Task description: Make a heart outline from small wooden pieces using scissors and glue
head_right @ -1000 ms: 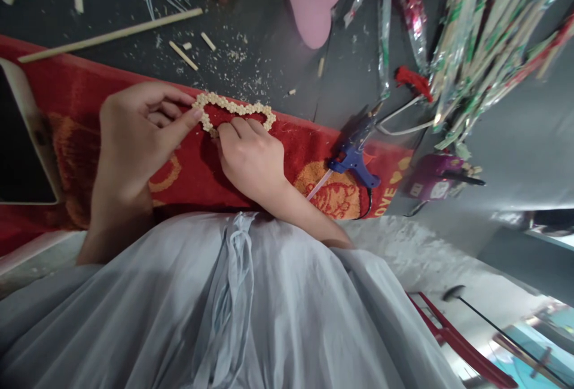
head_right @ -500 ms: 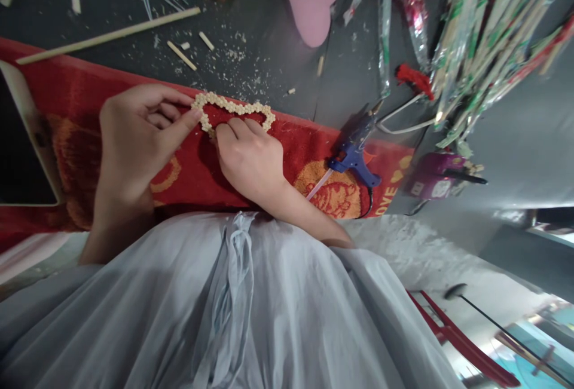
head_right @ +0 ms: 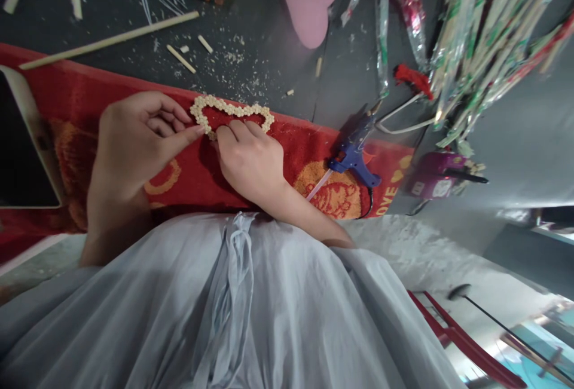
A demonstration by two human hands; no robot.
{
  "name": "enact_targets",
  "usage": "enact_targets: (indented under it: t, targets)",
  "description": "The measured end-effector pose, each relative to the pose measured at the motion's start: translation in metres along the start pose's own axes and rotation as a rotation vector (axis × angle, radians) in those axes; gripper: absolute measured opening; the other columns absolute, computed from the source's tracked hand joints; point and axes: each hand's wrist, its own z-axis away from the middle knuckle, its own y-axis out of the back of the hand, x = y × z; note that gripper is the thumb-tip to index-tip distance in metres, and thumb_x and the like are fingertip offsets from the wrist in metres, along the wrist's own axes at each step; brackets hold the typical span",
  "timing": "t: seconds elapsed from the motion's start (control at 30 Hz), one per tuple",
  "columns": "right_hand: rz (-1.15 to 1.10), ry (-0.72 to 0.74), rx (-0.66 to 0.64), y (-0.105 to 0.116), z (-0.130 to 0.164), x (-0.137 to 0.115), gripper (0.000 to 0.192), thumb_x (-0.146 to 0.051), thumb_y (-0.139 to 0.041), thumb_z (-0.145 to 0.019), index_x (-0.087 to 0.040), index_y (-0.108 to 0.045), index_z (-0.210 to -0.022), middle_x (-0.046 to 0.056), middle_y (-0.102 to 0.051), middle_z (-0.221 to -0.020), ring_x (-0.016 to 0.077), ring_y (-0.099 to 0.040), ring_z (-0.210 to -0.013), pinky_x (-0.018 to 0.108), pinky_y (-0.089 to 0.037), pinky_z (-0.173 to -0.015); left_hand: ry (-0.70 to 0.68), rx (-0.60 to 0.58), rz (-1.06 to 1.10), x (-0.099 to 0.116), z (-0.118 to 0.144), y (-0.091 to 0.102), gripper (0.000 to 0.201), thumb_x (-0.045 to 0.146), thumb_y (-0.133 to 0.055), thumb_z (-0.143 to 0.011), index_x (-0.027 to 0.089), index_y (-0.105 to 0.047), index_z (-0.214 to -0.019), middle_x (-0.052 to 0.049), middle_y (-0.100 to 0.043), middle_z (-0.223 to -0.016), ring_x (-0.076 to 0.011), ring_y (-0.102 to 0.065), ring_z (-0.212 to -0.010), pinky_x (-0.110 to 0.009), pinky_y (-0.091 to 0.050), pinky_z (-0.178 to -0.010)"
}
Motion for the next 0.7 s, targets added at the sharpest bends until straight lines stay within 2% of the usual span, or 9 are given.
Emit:
enact_targets:
  t: [0.5,0.7]
  targets:
    - [0.029,0.068,0.071,-0.0044,-0.0011,0.0027,0.022,-0.023,-0.051,-0.098,-0.019,-0.069,-0.085,0.005,-0.072,-0.085,0.0184,-0.057,-0.080,0.031,-0.038,-0.069,-0.034,0.001,-0.024,-0.0026,-0.0046,-0.0011,0.023,0.030,-0.086,-0.069,0.022,-0.064,-0.072,0.004,-0.061,-0.066,-0.0107,-0.051,-0.057,-0.033,-0.043,-0.065]
    - [0.003,0.062,0.120,-0.0097,0.0000,0.0027,0.028,-0.027,-0.047,-0.101,-0.019,-0.069,-0.085,0.005,-0.071,-0.083,0.0175,-0.057,-0.079,0.031,-0.037,-0.069,-0.088,0.008,0.042,-0.0087,-0.0071,-0.0022,0.037,0.024,-0.086,-0.066,0.023,-0.072,-0.099,0.009,-0.057,-0.062,-0.0056,-0.045,-0.049,-0.022,-0.041,-0.059]
